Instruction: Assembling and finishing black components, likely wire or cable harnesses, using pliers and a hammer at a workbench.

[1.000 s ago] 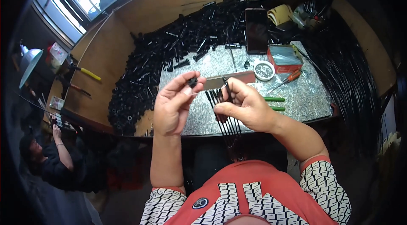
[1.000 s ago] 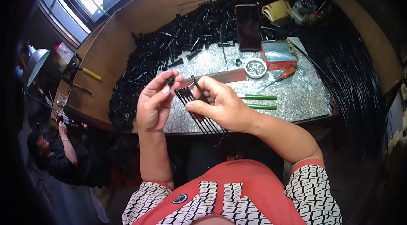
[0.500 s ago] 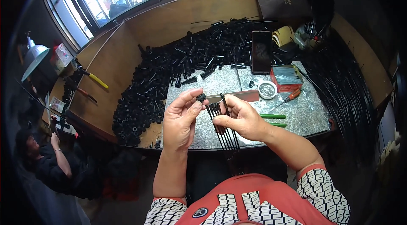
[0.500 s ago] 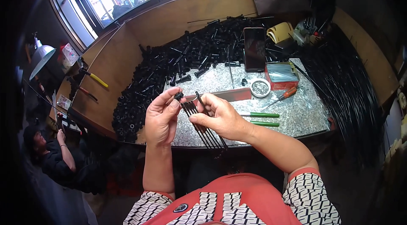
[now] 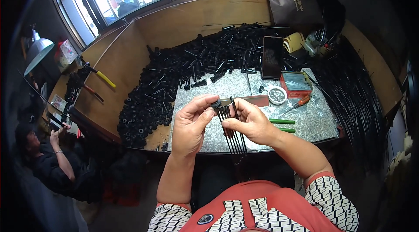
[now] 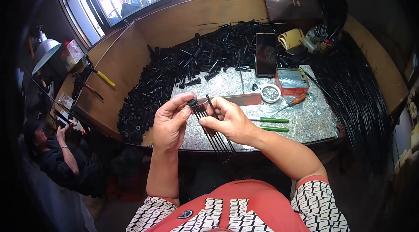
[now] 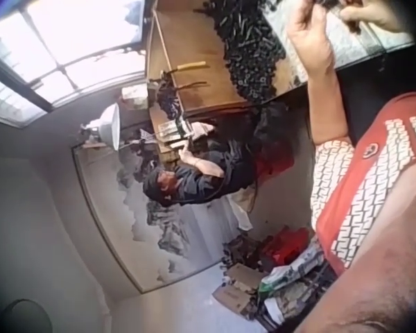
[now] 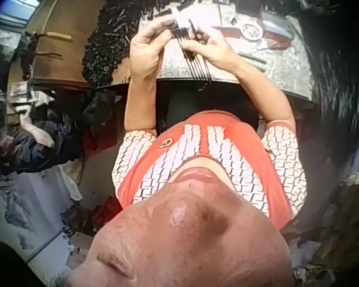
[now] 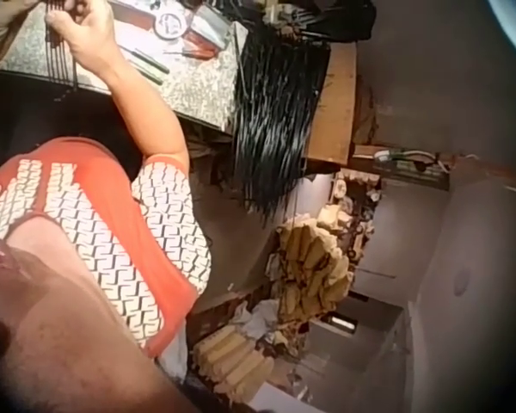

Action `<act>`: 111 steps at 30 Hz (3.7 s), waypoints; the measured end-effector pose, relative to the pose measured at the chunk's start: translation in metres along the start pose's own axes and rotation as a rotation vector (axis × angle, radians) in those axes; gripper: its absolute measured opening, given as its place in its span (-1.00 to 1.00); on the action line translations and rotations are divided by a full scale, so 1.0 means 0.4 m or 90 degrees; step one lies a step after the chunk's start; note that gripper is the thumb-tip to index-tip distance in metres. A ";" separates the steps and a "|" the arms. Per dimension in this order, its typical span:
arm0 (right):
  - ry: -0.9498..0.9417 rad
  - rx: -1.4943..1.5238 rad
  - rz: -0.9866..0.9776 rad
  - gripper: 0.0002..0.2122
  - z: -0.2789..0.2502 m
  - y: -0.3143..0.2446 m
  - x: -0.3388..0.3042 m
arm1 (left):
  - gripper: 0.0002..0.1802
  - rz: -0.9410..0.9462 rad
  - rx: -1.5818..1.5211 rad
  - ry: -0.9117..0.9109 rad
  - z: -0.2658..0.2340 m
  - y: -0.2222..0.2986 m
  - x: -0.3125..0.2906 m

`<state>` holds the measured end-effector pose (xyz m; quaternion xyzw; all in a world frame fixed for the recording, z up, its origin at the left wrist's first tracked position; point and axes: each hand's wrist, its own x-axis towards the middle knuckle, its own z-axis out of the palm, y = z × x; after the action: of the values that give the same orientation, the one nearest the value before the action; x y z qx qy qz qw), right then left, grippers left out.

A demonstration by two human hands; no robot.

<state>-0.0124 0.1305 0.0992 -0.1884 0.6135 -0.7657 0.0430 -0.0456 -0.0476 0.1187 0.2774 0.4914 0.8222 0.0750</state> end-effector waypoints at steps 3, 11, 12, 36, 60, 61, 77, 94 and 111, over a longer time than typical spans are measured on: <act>0.006 -0.045 -0.022 -0.83 -0.004 0.000 -0.005 | -0.70 0.026 0.041 -0.036 0.007 0.009 0.000; -0.025 0.010 -0.004 -0.85 0.016 -0.010 -0.011 | -0.71 0.022 0.039 -0.008 0.018 0.012 -0.008; -0.029 -0.013 0.009 -0.86 0.017 -0.022 -0.010 | -0.72 0.024 0.042 -0.017 0.019 0.016 -0.004; -0.092 0.013 0.014 -0.69 0.031 -0.033 -0.028 | -0.74 0.050 -0.010 -0.132 0.011 0.027 -0.029; -0.356 0.094 0.069 -0.81 -0.006 -0.025 -0.032 | -0.69 0.011 -0.113 -0.463 -0.006 0.005 0.063; -0.351 0.090 0.052 -0.81 -0.007 -0.023 -0.032 | -0.62 0.009 -0.133 -0.491 0.004 0.006 0.073; 0.016 -0.364 -0.323 -0.80 0.013 -0.016 -0.039 | -0.70 0.096 0.477 0.010 0.076 0.072 -0.036; 0.054 -0.281 -0.075 -0.64 0.000 0.093 -0.048 | -0.82 0.114 0.534 0.095 0.058 -0.125 -0.105; 0.114 -0.804 -0.125 -0.62 -0.189 0.067 -0.207 | -0.73 0.114 0.435 0.098 0.047 -0.155 -0.120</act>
<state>0.0340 0.2185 0.0408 -0.1679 0.9271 -0.2705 -0.1980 -0.0049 -0.0207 0.0543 0.2655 0.7159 0.6321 -0.1320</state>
